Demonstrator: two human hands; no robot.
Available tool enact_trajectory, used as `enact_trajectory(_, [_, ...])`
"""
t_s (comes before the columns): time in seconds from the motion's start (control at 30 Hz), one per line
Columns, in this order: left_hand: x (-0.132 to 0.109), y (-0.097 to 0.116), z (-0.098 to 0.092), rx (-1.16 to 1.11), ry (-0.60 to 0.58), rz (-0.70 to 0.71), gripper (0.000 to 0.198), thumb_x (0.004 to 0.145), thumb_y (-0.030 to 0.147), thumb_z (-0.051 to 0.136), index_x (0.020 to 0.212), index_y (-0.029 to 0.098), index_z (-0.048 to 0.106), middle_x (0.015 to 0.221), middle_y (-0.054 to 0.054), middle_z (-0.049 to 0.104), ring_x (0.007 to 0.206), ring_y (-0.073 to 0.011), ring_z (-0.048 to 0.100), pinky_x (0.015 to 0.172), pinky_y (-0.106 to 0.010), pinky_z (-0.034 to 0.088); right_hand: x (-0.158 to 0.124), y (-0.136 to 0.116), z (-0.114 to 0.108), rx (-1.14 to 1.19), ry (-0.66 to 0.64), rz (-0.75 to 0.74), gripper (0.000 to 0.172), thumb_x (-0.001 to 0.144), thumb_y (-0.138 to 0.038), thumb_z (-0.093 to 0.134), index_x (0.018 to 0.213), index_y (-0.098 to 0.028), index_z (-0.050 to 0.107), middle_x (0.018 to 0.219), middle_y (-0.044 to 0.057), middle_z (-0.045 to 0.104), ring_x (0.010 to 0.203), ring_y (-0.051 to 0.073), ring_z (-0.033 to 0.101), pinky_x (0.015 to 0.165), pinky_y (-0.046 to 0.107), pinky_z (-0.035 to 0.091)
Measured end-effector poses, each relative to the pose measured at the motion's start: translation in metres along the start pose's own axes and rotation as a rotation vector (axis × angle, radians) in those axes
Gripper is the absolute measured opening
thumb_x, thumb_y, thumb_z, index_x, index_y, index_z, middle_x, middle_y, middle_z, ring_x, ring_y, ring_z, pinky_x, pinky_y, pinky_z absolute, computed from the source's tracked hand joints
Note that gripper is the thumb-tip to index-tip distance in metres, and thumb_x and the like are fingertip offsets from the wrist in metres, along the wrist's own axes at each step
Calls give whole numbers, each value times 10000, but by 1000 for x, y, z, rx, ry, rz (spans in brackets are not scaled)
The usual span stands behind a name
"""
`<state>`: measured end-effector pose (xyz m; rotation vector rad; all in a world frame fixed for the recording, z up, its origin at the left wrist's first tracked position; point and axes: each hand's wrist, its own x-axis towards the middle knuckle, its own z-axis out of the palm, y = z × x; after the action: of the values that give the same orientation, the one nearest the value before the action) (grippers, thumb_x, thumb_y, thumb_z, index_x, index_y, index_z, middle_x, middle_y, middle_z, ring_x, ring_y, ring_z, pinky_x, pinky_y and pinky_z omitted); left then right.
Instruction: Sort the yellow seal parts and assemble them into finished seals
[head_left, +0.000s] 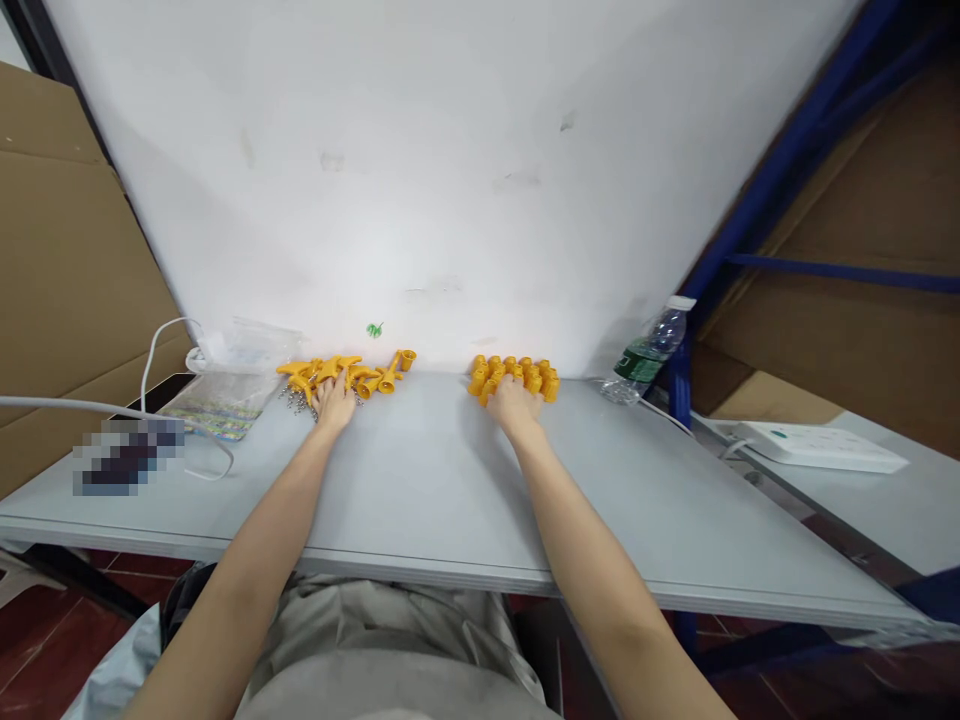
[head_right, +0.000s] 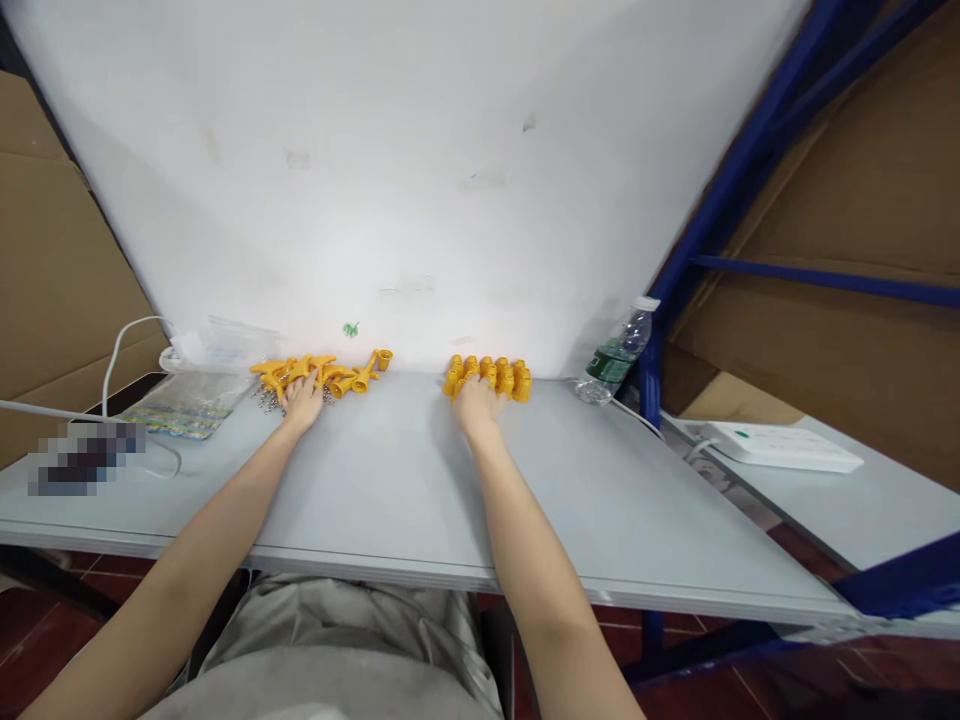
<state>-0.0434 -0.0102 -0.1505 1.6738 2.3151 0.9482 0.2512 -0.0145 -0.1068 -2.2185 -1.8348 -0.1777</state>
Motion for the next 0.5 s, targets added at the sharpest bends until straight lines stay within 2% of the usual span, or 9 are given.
enact_trajectory(0.1, [1, -2, 1, 13, 29, 3, 498, 917, 264, 388, 1402, 253, 502, 1358, -140, 524, 1339, -313, 404, 1126, -525, 290, -10, -13, -11, 9, 0, -2, 375, 912, -185, 435, 1260, -102, 546, 1276, 229, 582, 1158, 318, 550, 912, 430, 374])
enact_trajectory(0.23, [2, -8, 4, 26, 77, 50, 468, 903, 238, 438, 1356, 253, 555, 1223, -150, 547, 1227, -319, 482, 1039, -468, 389, -25, -39, -18, -14, 42, -176, 328, 924, -182, 421, 1207, -91, 559, 1243, 226, 595, 1134, 313, 558, 892, 413, 372])
enact_trajectory(0.37, [5, -15, 8, 4, 139, 107, 466, 906, 199, 448, 1362, 216, 543, 1152, -150, 565, 1169, -298, 519, 1022, -420, 399, -35, -69, -15, -57, 32, -327, 297, 935, -159, 393, 1160, -90, 575, 1193, 212, 609, 1106, 296, 567, 885, 400, 377])
enact_trajectory(0.5, [8, -19, 10, -25, 175, 110, 485, 892, 117, 443, 1368, 184, 503, 1168, -158, 589, 1174, -304, 525, 1024, -446, 391, -39, -94, -6, -34, -29, -460, 304, 930, -132, 396, 1174, -104, 575, 1207, 206, 604, 1101, 288, 570, 901, 403, 393])
